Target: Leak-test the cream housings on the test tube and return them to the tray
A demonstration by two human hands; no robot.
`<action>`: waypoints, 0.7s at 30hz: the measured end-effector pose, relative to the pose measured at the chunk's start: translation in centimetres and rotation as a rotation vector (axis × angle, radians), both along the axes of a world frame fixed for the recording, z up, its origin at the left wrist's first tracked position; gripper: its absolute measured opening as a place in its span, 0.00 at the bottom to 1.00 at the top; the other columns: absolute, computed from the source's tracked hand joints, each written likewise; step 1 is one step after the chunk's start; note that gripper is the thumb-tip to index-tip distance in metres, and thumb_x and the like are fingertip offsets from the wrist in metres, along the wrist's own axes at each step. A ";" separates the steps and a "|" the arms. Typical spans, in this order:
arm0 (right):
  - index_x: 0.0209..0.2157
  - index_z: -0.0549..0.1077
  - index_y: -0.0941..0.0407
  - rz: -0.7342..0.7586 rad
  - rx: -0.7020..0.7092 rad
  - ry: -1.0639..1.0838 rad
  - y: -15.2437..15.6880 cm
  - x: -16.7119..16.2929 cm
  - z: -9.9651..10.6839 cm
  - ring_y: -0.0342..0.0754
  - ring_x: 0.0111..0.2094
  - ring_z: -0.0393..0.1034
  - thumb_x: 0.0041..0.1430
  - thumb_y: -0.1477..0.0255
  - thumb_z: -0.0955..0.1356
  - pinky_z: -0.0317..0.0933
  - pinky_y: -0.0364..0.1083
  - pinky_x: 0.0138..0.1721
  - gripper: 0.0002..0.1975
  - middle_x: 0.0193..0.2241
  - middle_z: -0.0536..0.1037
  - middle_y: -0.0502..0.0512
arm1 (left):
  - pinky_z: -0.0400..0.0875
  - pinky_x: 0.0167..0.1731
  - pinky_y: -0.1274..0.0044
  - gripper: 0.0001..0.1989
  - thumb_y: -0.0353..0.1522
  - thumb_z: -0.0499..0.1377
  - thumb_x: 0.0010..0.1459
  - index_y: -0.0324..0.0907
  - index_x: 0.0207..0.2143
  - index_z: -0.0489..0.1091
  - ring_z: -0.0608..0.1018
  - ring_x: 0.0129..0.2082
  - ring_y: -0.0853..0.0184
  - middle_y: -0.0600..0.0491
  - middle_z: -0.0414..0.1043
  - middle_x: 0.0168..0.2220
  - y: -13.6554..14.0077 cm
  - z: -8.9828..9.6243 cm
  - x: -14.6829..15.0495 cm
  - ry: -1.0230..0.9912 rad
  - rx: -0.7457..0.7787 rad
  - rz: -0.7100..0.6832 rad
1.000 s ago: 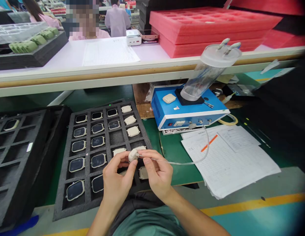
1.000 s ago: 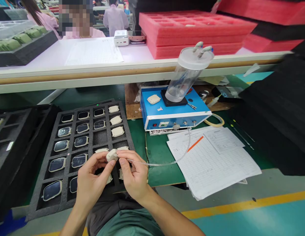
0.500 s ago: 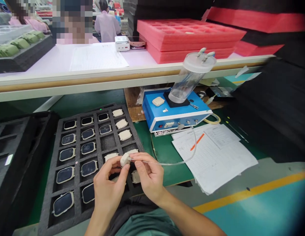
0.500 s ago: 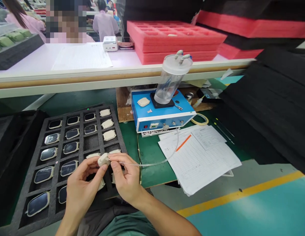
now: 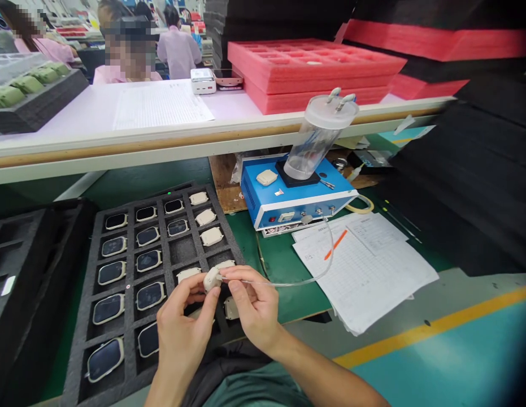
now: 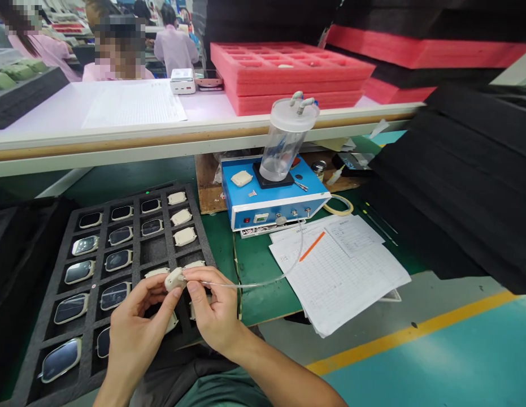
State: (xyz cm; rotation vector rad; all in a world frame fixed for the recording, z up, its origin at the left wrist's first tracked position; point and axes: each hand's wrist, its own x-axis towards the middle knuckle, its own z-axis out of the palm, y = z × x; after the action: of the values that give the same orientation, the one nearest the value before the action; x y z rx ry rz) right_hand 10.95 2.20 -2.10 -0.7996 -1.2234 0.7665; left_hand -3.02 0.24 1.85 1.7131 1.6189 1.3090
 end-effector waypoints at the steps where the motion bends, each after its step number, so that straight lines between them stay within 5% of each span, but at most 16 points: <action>1: 0.45 0.82 0.50 0.006 -0.003 0.006 -0.1 0.0 -0.1 0.47 0.44 0.82 0.70 0.77 0.68 0.76 0.46 0.50 0.11 0.41 0.86 0.54 | 0.81 0.34 0.80 0.07 0.33 0.65 0.63 0.43 0.43 0.79 0.85 0.32 0.67 0.53 0.85 0.37 0.1 0.3 -0.4 0.063 0.009 -0.014; 5: 0.46 0.82 0.50 0.027 -0.032 0.054 -0.7 0.1 -0.5 0.47 0.46 0.82 0.71 0.76 0.68 0.77 0.46 0.49 0.11 0.43 0.86 0.54 | 0.80 0.36 0.72 0.12 0.34 0.61 0.66 0.43 0.50 0.78 0.85 0.34 0.61 0.50 0.85 0.42 2.5 3.2 -2.9 0.471 0.001 -0.041; 8: 0.46 0.82 0.49 0.039 -0.064 0.088 -1.1 0.0 -0.8 0.48 0.46 0.82 0.72 0.75 0.68 0.78 0.47 0.48 0.10 0.43 0.85 0.53 | 0.78 0.46 0.65 0.15 0.32 0.55 0.69 0.42 0.53 0.77 0.84 0.48 0.52 0.46 0.84 0.49 6.3 5.6 -5.1 0.764 -0.114 -0.135; 12: 0.46 0.82 0.49 0.049 -0.088 0.091 -1.3 0.0 -0.9 0.48 0.45 0.82 0.72 0.75 0.68 0.79 0.47 0.48 0.10 0.43 0.85 0.54 | 0.76 0.50 0.71 0.19 0.27 0.53 0.68 0.46 0.52 0.80 0.84 0.51 0.58 0.52 0.84 0.52 10.2 6.6 -6.5 0.898 -0.334 -0.358; 17: 0.46 0.82 0.49 0.053 -0.087 0.080 -1.4 0.1 -1.1 0.49 0.45 0.82 0.72 0.75 0.69 0.79 0.48 0.47 0.10 0.42 0.85 0.54 | 0.73 0.57 0.61 0.15 0.30 0.57 0.69 0.42 0.54 0.79 0.79 0.59 0.51 0.44 0.81 0.56 12.2 6.0 -6.1 0.964 -0.319 -0.185; 21: 0.45 0.82 0.50 0.047 -0.094 0.054 -1.3 0.1 -1.2 0.48 0.45 0.82 0.72 0.75 0.69 0.79 0.48 0.47 0.09 0.42 0.85 0.54 | 0.76 0.54 0.58 0.13 0.36 0.63 0.70 0.39 0.52 0.76 0.81 0.52 0.57 0.45 0.79 0.52 13.8 5.5 -5.8 1.004 -0.329 -0.123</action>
State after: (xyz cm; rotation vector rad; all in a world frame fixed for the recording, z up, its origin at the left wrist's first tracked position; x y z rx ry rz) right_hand 11.06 0.86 -3.33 -0.8245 -1.1681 0.8836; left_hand -8.79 14.09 7.39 2.3370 1.9933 0.0197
